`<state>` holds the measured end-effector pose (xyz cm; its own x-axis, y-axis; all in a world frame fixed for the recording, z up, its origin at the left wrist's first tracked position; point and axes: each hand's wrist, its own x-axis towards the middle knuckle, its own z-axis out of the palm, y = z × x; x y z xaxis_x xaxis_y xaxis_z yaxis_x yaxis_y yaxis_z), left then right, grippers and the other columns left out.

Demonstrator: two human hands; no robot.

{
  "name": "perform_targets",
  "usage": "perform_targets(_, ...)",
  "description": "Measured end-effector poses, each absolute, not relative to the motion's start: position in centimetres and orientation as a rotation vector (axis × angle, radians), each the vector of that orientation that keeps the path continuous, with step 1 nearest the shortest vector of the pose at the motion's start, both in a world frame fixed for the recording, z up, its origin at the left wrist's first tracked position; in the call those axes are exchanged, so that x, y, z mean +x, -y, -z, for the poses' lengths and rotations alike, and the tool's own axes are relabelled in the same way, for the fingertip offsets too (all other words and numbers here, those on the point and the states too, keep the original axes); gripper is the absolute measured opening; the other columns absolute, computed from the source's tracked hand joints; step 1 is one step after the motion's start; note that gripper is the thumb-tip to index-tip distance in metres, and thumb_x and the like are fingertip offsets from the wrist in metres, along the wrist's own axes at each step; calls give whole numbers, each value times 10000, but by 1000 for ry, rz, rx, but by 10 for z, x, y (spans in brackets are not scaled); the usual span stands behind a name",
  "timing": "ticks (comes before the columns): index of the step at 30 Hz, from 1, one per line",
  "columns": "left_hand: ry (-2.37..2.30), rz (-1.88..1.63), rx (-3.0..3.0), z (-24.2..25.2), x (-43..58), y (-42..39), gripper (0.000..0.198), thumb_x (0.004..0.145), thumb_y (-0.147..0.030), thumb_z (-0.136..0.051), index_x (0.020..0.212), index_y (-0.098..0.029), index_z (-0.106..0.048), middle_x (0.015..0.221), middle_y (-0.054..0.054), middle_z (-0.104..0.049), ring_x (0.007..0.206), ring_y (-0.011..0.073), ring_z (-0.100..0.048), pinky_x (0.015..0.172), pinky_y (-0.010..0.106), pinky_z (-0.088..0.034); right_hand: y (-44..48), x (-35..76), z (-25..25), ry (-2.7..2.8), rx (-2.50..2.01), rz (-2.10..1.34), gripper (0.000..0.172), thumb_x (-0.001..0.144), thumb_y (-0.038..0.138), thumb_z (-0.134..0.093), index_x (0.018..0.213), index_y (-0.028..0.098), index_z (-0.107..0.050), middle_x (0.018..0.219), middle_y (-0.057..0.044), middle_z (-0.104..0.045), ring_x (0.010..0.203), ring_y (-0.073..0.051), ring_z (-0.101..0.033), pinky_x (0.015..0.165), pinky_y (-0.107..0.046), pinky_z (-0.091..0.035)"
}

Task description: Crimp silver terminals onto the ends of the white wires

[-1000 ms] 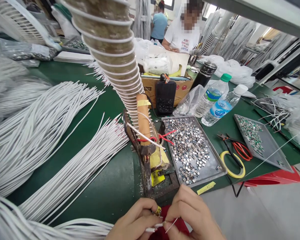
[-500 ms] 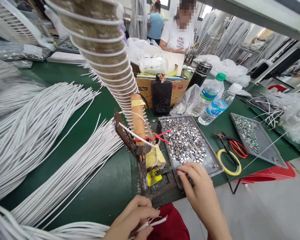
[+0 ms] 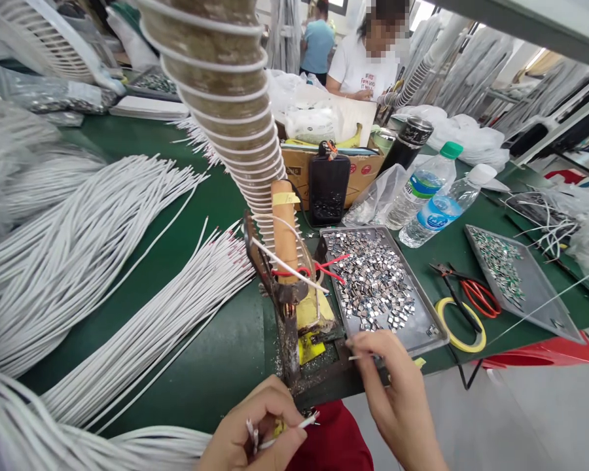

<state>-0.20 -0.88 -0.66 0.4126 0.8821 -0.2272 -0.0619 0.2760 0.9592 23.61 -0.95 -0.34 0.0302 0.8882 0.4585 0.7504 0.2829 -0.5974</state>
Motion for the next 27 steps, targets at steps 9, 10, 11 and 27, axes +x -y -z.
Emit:
perform_targets(9,-899,-800,796,-3,-5,4,378,923,-514,-806,769,-201,-663,1046,18,-618,609,96,-416,592,250,-359,25,192,-3,1775,-1186,-345,166,981,76,-626,1008,231,-678,878,-22,-747,763,-143,-726,739,-265,-625)
perform_targets(10,-882,-796,739,-4,-4,4,416,902,-558,-819,769,-202,-648,1054,21,-646,593,89,-417,584,249,-362,24,191,-4,1796,-1177,-329,178,967,59,-638,1011,224,-688,898,-27,-749,773,-139,-726,719,-249,-621)
perform_targets(11,-871,-799,693,-5,-4,5,443,880,-585,-832,768,-203,-638,1042,22,-671,596,91,-433,591,247,-374,24,191,-5,1818,-1169,-316,191,950,43,-648,1015,216,-695,915,-32,-752,781,-136,-726,710,-238,-619)
perform_targets(27,-830,-850,711,3,-5,0,339,919,-464,-838,779,-198,-680,1021,41,-785,864,191,-642,800,266,-481,38,193,11,1856,-1240,-24,194,928,48,-664,1022,219,-676,956,-45,-787,846,-140,-806,842,-233,-665)
